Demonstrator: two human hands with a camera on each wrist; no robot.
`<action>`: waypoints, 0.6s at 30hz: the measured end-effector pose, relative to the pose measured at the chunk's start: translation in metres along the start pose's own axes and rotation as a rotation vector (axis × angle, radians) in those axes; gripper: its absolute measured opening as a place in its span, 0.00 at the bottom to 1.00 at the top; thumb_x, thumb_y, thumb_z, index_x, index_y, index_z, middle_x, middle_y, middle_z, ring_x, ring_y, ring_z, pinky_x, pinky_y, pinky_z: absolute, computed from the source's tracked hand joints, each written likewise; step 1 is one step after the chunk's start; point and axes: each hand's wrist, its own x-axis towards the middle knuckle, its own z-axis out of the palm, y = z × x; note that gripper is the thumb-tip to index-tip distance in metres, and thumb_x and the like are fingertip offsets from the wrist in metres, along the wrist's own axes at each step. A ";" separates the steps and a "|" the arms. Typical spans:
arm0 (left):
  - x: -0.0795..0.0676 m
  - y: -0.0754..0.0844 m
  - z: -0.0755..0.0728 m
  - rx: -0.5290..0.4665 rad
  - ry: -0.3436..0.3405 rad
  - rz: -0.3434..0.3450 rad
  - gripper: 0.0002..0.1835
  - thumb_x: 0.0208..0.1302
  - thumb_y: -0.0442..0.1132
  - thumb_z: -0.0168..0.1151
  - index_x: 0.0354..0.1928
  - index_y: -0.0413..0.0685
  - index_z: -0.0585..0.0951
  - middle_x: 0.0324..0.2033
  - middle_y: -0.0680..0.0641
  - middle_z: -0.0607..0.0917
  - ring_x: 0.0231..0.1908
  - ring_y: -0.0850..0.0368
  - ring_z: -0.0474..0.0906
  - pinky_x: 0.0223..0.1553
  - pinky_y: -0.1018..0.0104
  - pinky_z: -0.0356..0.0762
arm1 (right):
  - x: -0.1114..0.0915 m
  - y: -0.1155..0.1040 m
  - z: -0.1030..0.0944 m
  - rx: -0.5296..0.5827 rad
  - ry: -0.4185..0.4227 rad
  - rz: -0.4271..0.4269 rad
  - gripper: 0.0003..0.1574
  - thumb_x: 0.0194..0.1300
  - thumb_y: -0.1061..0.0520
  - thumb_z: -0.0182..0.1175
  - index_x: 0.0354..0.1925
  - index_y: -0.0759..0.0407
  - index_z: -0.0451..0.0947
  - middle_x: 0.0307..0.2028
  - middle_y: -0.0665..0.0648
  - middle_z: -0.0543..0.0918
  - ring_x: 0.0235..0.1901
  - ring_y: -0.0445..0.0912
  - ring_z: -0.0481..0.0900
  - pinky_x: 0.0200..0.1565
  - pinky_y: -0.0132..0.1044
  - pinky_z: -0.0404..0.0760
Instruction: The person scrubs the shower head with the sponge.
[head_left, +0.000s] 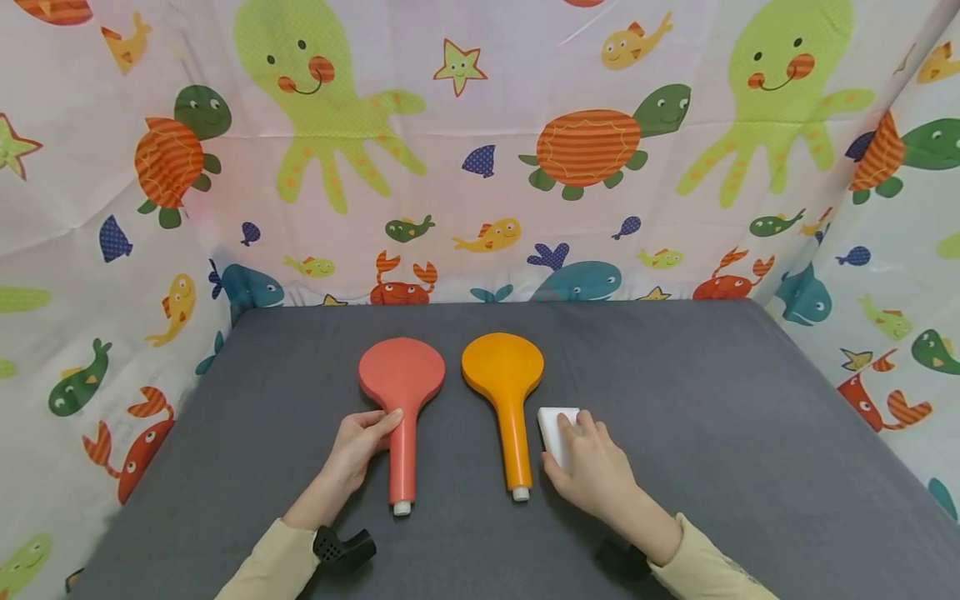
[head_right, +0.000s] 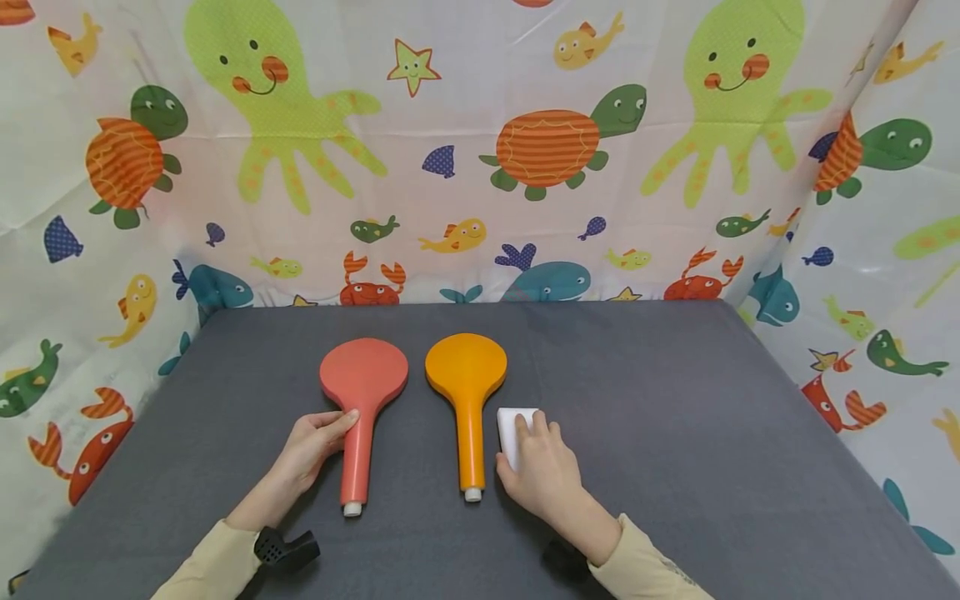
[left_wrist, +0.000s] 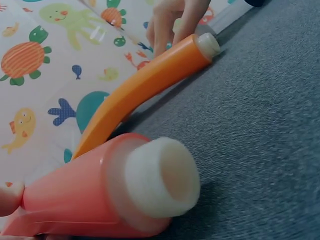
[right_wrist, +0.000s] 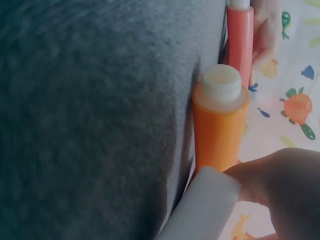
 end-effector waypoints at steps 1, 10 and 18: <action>0.001 0.000 0.000 0.005 -0.001 0.002 0.13 0.61 0.36 0.62 0.32 0.27 0.78 0.23 0.49 0.79 0.22 0.59 0.78 0.30 0.68 0.78 | 0.000 -0.001 0.001 -0.004 -0.005 -0.001 0.33 0.52 0.49 0.65 0.51 0.69 0.75 0.42 0.67 0.72 0.33 0.56 0.70 0.21 0.41 0.75; 0.001 0.006 -0.002 0.127 -0.059 0.008 0.16 0.63 0.39 0.60 0.36 0.25 0.79 0.27 0.47 0.81 0.27 0.60 0.80 0.34 0.67 0.79 | -0.002 -0.003 0.003 -0.084 -0.068 -0.026 0.39 0.53 0.42 0.65 0.51 0.70 0.74 0.45 0.70 0.70 0.36 0.58 0.71 0.23 0.46 0.77; -0.007 0.017 -0.011 0.444 -0.040 0.093 0.18 0.61 0.46 0.62 0.31 0.32 0.81 0.19 0.47 0.81 0.23 0.56 0.81 0.29 0.64 0.80 | 0.002 -0.005 -0.003 -0.169 -0.098 -0.032 0.32 0.60 0.42 0.59 0.52 0.65 0.76 0.41 0.66 0.72 0.34 0.54 0.69 0.23 0.42 0.75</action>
